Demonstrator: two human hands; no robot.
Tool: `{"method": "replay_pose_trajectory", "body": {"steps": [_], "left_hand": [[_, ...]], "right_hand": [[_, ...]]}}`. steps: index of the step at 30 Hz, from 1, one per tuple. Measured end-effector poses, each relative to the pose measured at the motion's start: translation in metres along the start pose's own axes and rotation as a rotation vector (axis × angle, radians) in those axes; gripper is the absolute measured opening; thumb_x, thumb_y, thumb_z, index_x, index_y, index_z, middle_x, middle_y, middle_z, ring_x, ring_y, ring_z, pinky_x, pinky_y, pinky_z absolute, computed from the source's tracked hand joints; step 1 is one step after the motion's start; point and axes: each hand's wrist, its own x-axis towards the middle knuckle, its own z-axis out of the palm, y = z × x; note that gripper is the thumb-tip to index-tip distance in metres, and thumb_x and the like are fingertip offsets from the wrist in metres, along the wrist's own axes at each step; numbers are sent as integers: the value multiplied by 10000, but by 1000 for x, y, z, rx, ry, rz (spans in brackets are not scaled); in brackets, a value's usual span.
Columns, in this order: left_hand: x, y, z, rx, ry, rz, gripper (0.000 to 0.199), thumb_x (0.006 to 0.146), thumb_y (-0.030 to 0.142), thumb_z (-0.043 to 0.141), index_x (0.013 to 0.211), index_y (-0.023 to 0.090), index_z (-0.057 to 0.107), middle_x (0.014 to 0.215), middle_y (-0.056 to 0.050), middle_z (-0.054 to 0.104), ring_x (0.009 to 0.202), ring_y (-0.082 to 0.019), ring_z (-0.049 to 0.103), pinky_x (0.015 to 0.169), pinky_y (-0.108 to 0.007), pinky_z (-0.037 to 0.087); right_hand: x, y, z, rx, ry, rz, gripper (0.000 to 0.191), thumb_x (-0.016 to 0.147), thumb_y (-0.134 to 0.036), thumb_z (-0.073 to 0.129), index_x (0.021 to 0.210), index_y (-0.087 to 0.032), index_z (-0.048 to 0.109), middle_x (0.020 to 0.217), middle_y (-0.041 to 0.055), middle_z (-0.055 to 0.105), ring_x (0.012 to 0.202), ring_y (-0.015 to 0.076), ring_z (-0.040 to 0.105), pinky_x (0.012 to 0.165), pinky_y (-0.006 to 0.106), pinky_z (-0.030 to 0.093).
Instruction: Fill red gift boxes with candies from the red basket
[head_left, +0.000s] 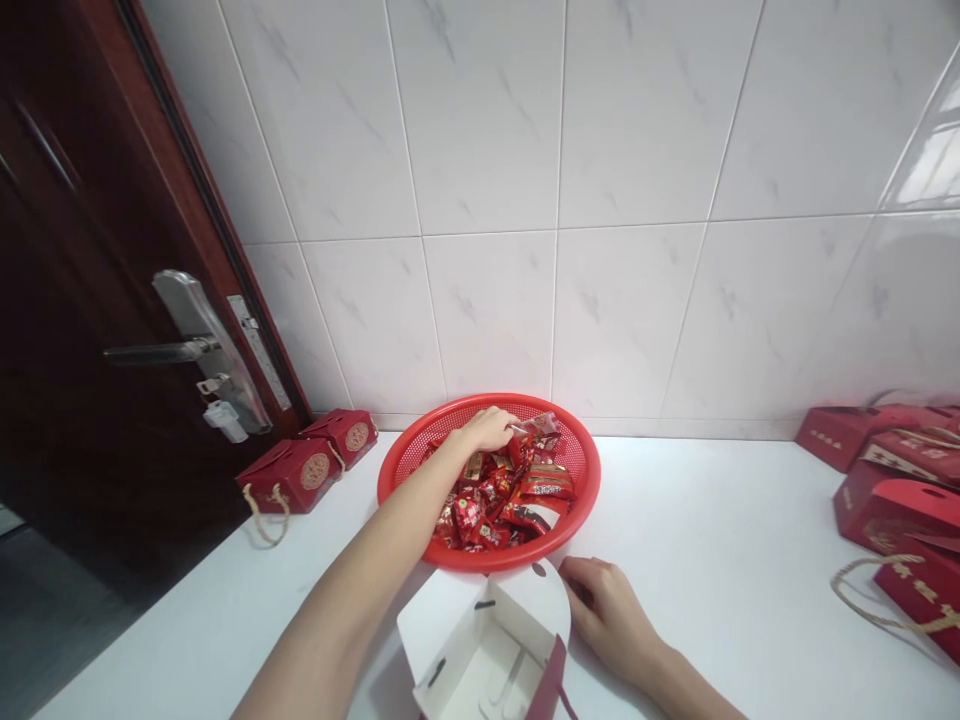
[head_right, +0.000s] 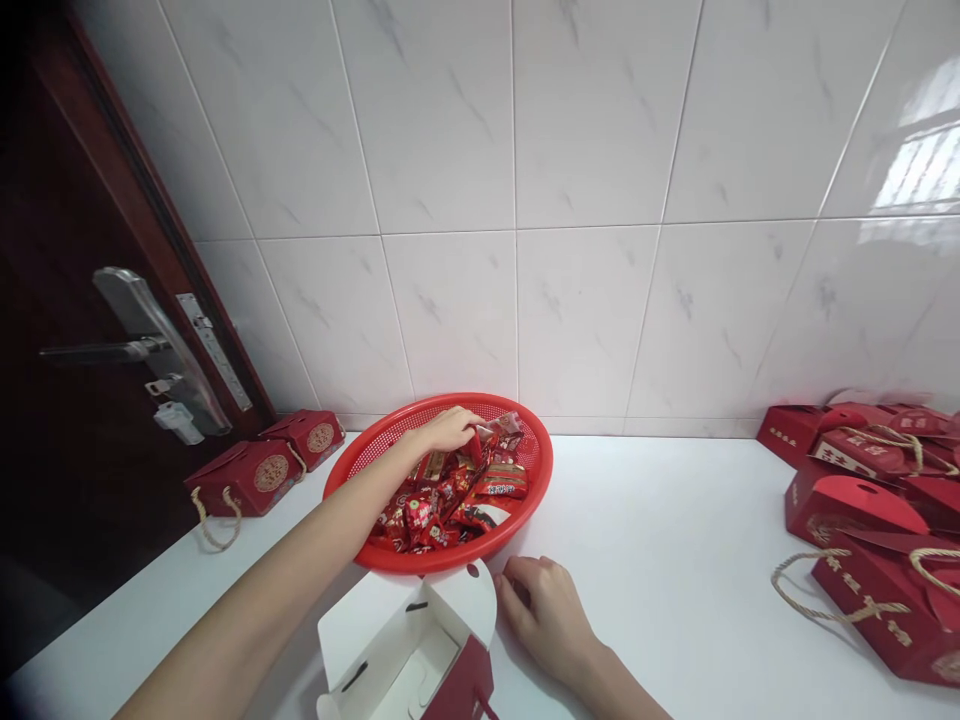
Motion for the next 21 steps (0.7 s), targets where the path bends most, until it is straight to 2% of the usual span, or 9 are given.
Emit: {"method": "replay_pose_trajectory", "body": {"steps": [5,8,10,13,16,18,21], "left_hand": [[-2,-1,-2,18,-47,-84,371,899,210,484,1123,245,778,1169,-82,767,1091,-258,697,918,-321,516],[-3,-3,-2,27,-82,-115,304,906,349,539,975,229,809,1039,-97,787,981,-278,722,856,-338,533],[-5,-2,-3,32,-102,-122,283,858,417,628,954,225,812,1034,-107,784,979,-303,718,851,-363,537],[-6,2,-1,31,-105,-98,262,772,326,742,1018,255,800,1092,-89,774,1045,-311,699,905,-385,528],[-4,11,6,13,-76,-41,387,769,242,757,1147,322,749,1227,-58,728,1165,-324,645,985,-445,504],[-1,18,13,-12,-58,3,389,844,285,737,1230,294,692,1315,-73,668,1200,-314,618,1002,-486,506],[3,21,24,-72,-25,52,346,970,363,629,1276,200,621,1324,-107,621,1131,-251,637,954,-468,553]], "right_hand": [[0,1,-1,-1,-3,-1,342,936,-368,361,631,-224,305,579,-8,451,567,143,352,590,282,288],[-2,1,-2,17,-11,3,335,942,-375,361,644,-223,339,602,-2,487,574,146,374,584,278,297],[-2,0,-2,20,-11,4,329,936,-368,364,642,-224,340,600,-1,487,575,146,371,585,278,302],[-1,-1,-3,23,-7,7,330,930,-369,366,637,-224,331,599,-1,480,578,145,365,589,277,303],[0,-1,-2,24,-11,8,336,928,-377,363,632,-224,318,587,-6,455,574,142,346,592,277,295],[0,1,-1,26,-16,9,330,924,-376,362,634,-223,322,590,-5,454,575,141,343,594,279,287],[1,4,1,23,-21,15,326,925,-383,361,642,-223,337,607,2,474,582,145,354,597,283,280]]}}
